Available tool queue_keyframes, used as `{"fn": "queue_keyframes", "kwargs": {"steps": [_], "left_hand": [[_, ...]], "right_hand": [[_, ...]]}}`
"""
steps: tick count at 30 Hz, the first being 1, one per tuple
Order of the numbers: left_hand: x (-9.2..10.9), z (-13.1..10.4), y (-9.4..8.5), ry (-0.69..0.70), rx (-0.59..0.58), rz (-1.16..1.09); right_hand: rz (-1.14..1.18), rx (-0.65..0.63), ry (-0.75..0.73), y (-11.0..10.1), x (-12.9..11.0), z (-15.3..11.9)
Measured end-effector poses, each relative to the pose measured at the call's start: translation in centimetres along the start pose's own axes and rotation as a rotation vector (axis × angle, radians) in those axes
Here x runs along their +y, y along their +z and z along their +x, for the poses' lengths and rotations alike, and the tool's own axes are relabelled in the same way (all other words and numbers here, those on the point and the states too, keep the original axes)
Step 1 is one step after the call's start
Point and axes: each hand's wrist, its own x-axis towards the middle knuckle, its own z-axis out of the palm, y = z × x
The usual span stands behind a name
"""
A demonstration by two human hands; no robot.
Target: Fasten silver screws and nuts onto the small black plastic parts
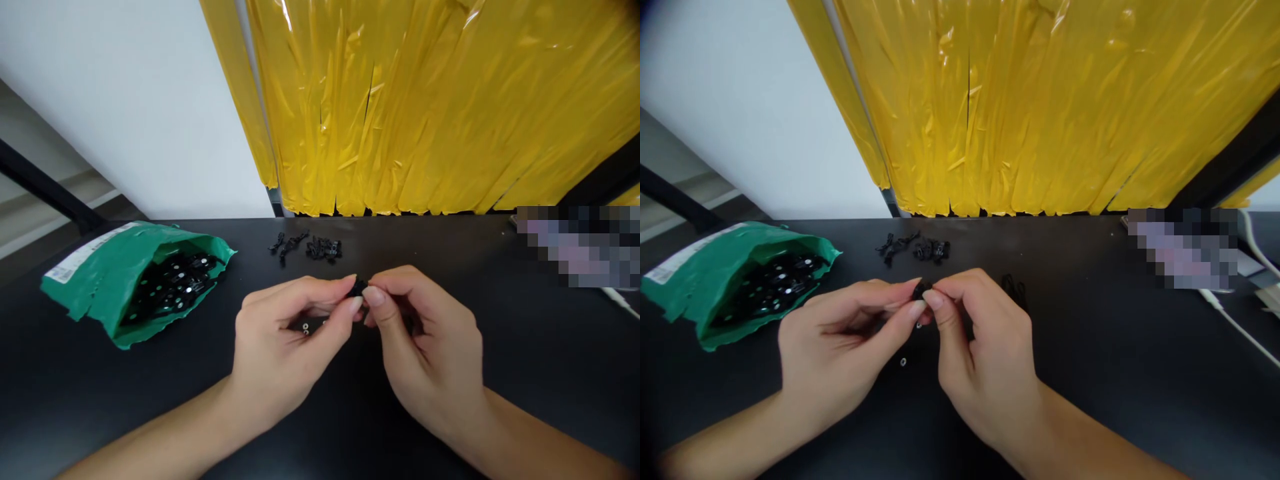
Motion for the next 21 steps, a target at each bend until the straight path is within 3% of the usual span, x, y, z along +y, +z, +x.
{"fn": "queue_keyframes", "kwargs": {"steps": [3, 6, 9, 15, 18, 21], "left_hand": [[0.3, -0.3, 0.4, 0.001, 0.029, 0.000], [0.3, -0.4, 0.5, 0.050, 0.065, 0.080], [-0.1, 0.0, 0.4, 0.103, 0.091, 0.179], [-1.0, 0.8, -0.1, 0.297, 0.112, 0.369], [-1.3, 1.0, 0.0, 0.318, 0.107, 0.398], [-1.3, 0.8, 0.3, 0.304, 0.117, 0.393]], "right_hand": [[-0.178, 0.011, -0.238, -0.1, 0.3, 0.1], [-0.262, 0.003, -0.283, -0.1, 0.6, 0.3], [-0.205, -0.020, -0.124, 0.1, 0.3, 0.3], [0.357, 0.047, 0.353, 0.4, -0.3, 1.0], [0.483, 0.014, 0.438, 0.3, -0.1, 1.3], [0.431, 0.023, 0.422, 0.2, 0.0, 1.2]]}}
